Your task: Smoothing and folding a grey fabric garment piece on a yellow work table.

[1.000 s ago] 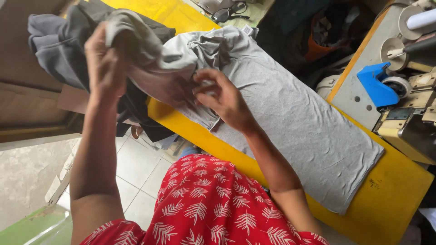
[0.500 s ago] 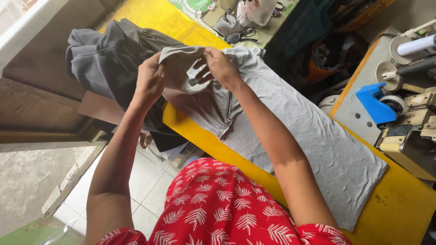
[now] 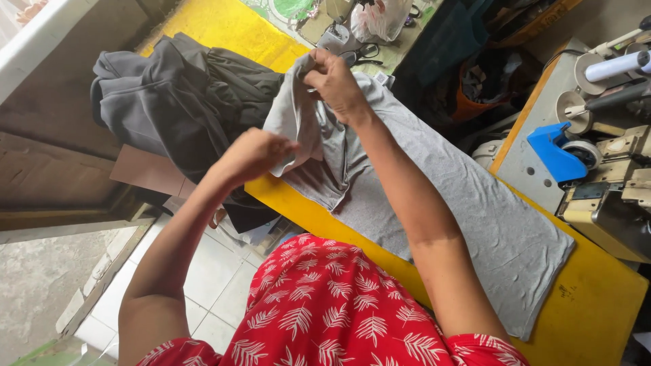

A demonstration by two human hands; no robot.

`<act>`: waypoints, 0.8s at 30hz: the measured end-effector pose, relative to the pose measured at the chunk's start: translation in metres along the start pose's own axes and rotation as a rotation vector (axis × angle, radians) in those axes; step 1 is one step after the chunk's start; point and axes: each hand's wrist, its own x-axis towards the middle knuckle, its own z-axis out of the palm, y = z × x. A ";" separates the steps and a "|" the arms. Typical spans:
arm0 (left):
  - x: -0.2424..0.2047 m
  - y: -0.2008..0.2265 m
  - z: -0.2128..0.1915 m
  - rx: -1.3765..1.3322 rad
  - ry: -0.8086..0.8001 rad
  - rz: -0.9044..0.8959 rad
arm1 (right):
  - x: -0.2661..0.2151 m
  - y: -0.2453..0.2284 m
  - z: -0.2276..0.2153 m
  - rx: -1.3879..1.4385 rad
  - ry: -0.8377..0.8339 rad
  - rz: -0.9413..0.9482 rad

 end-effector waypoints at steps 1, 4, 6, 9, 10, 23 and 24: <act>0.005 -0.009 -0.007 -0.021 0.279 0.167 | -0.004 -0.008 0.000 -0.062 0.003 0.042; 0.019 -0.003 -0.048 -0.077 0.502 0.302 | -0.013 -0.021 0.001 -0.093 -0.110 0.021; 0.035 0.004 -0.068 -0.109 0.452 0.268 | -0.019 -0.030 0.007 -0.064 -0.230 -0.045; 0.067 0.000 -0.068 -0.281 0.247 0.263 | -0.033 -0.052 0.021 -0.191 -0.218 -0.041; 0.076 -0.005 -0.062 -0.185 0.289 0.299 | -0.039 -0.061 0.027 -0.386 -0.165 -0.036; 0.088 -0.027 -0.074 0.646 -0.190 -0.024 | -0.079 -0.050 -0.016 -0.997 0.287 -0.524; 0.091 -0.039 -0.073 0.646 -0.189 -0.025 | -0.084 -0.054 -0.014 -0.996 0.286 -0.524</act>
